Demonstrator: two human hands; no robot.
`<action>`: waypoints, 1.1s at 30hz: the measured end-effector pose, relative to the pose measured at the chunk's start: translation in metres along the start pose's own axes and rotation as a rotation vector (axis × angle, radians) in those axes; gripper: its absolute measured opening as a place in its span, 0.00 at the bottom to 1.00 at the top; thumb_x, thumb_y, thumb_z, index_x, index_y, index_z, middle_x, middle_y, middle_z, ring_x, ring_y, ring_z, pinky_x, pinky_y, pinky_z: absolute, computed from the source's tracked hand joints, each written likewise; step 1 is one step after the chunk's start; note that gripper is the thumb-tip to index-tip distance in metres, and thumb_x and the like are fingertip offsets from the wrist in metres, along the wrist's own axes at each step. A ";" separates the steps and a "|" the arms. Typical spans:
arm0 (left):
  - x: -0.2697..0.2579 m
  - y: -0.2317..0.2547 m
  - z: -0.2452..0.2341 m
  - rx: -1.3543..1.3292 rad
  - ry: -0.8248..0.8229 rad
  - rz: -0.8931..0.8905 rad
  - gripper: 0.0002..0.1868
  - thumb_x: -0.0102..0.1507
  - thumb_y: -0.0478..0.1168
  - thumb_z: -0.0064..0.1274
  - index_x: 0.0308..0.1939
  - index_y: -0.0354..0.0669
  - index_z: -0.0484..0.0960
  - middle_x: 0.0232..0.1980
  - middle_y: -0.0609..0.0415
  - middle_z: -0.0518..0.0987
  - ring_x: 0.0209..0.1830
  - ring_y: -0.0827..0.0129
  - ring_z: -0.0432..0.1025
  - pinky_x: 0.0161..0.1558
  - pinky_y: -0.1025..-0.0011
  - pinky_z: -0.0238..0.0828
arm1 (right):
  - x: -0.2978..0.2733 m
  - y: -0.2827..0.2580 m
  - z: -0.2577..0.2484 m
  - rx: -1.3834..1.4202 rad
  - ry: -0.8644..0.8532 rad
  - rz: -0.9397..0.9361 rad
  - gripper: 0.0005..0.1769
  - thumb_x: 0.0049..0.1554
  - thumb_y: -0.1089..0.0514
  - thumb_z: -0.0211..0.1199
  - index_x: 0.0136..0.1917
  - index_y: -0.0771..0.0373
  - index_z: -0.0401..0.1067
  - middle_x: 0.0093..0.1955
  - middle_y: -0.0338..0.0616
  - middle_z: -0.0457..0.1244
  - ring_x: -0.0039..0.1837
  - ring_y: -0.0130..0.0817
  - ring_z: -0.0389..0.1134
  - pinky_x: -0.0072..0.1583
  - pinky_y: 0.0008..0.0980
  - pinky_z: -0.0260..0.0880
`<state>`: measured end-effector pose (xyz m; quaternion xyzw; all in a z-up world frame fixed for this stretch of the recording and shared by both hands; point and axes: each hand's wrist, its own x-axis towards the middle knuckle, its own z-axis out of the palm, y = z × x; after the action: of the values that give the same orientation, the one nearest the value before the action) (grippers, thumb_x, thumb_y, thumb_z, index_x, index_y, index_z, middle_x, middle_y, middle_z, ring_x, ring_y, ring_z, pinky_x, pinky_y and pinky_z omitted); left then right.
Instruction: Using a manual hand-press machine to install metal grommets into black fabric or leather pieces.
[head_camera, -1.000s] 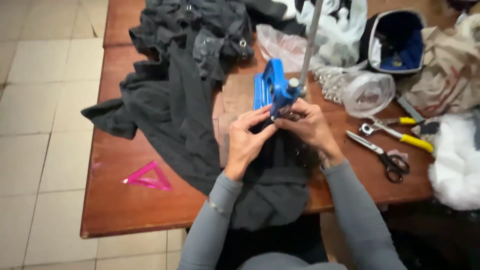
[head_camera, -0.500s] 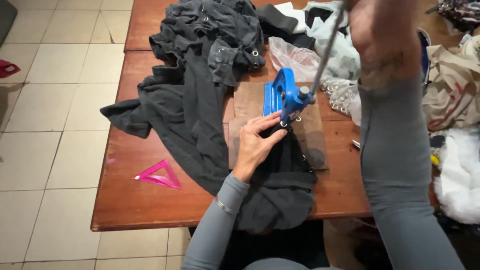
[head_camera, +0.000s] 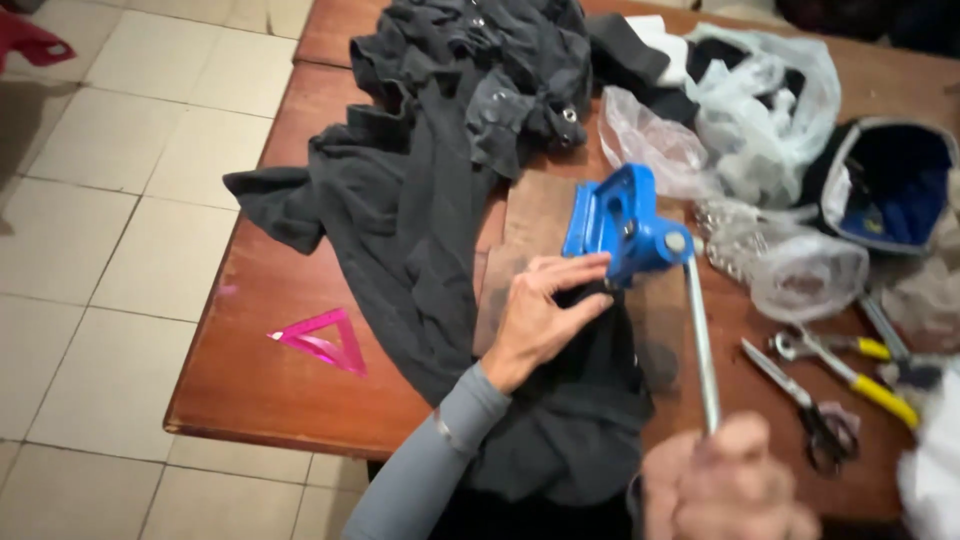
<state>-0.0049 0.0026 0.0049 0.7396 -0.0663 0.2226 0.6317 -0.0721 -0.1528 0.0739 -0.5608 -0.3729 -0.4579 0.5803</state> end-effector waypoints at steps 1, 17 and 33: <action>0.002 0.002 -0.002 0.011 -0.010 0.008 0.17 0.56 0.39 0.66 0.49 0.43 0.88 0.59 0.58 0.85 0.57 0.64 0.78 0.64 0.67 0.72 | -0.019 0.014 -0.001 -0.024 0.088 -0.041 0.20 0.51 0.68 0.57 0.27 0.53 0.51 0.30 0.29 0.48 0.32 0.27 0.53 0.42 0.34 0.55; 0.003 -0.014 0.007 -0.082 -0.047 -0.021 0.17 0.55 0.37 0.68 0.47 0.38 0.88 0.57 0.52 0.85 0.55 0.65 0.79 0.61 0.68 0.75 | 0.118 0.014 -0.003 0.415 -0.557 -0.214 0.21 0.65 0.48 0.55 0.33 0.56 0.67 0.27 0.35 0.61 0.30 0.29 0.62 0.41 0.33 0.66; 0.009 0.009 -0.006 -0.179 -0.067 -0.108 0.32 0.53 0.35 0.69 0.63 0.42 0.80 0.62 0.48 0.81 0.64 0.63 0.74 0.66 0.67 0.69 | 0.039 0.114 -0.034 -0.299 -0.403 0.785 0.11 0.64 0.62 0.64 0.59 0.66 0.76 0.54 0.42 0.70 0.54 0.29 0.72 0.56 0.28 0.73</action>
<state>-0.0019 0.0084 0.0169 0.6897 -0.0673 0.1564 0.7038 0.0457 -0.1968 0.0727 -0.8149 -0.1676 -0.1344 0.5383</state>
